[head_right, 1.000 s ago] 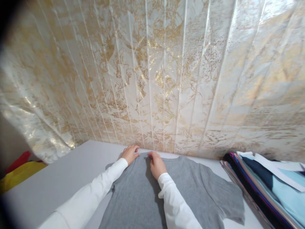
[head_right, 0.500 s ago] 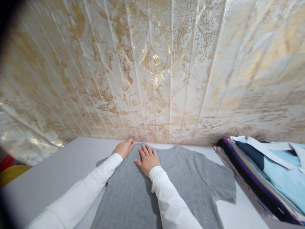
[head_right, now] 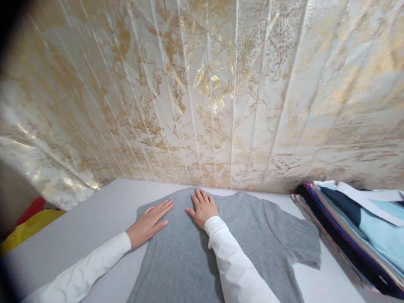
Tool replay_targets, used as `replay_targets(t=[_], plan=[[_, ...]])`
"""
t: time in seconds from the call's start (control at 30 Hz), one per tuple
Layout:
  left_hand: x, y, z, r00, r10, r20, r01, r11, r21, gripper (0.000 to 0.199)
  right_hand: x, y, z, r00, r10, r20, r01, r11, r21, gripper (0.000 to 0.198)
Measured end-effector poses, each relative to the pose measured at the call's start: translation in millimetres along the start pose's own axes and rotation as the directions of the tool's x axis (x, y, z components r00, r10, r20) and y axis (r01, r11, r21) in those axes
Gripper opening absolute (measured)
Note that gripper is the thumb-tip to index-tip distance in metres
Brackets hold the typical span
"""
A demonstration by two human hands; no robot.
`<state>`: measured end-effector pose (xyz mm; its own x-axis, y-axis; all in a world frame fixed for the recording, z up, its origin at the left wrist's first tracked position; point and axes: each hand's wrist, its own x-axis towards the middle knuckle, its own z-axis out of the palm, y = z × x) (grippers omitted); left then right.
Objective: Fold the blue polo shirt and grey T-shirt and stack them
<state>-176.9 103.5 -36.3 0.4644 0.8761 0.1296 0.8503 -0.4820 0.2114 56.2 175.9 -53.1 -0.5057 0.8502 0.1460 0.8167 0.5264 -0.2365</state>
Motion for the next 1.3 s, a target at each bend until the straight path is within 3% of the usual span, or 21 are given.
replay_targets(t=[0.17,0.33,0.43,0.53,0.6,0.7,0.8,0.9,1.03,1.17,1.3], plan=[[4,-12,0,1.0,0.005,0.028,-0.005,1.0,0.01,0.047,1,-1,-3,1.0,0.008,0.023,-0.008,1.0,-0.007,0.063],[-2,5,-7,1.0,-0.004,-0.015,0.004,1.0,0.015,0.046,-9,-15,-19,0.997,-0.03,0.071,0.03,1.0,0.0,0.059],[-29,32,-13,0.998,-0.008,-0.054,0.009,1.0,0.016,0.044,-42,-39,-33,0.987,-0.122,0.1,0.121,0.993,0.018,0.059],[-67,57,-12,0.999,0.051,-0.02,-0.05,0.997,0.05,0.044,-93,-64,-39,0.956,-0.256,0.144,0.244,0.965,0.098,0.061],[-90,64,-6,0.996,0.083,0.011,-0.084,0.991,0.1,0.048,-126,-74,-36,0.936,-0.318,0.152,0.298,0.944,0.144,0.066],[-109,58,5,0.997,0.081,0.014,-0.082,0.983,0.162,0.052,-157,-79,-29,0.935,-0.309,0.174,0.29,0.949,0.127,0.072],[-113,47,10,0.997,0.08,0.006,-0.08,0.978,0.192,0.052,-169,-73,-27,0.948,-0.275,0.163,0.264,0.961,0.087,0.073],[-111,51,7,0.997,0.075,-0.018,-0.07,0.977,0.2,0.052,-179,-57,-34,0.963,-0.247,0.111,0.247,0.969,0.022,0.072],[-104,89,2,0.999,-0.007,-0.041,0.014,0.986,0.166,0.051,-209,-20,-41,0.993,-0.12,-0.008,0.118,0.985,-0.122,0.065],[-99,131,14,0.998,-0.057,-0.031,0.06,0.99,0.13,0.053,-246,14,-37,0.991,0.016,-0.131,-0.046,0.972,-0.231,0.065],[-102,142,28,0.999,0.006,-0.043,0.001,0.985,0.172,0.059,-264,25,-30,0.986,0.016,-0.167,-0.062,0.959,-0.278,0.068]])
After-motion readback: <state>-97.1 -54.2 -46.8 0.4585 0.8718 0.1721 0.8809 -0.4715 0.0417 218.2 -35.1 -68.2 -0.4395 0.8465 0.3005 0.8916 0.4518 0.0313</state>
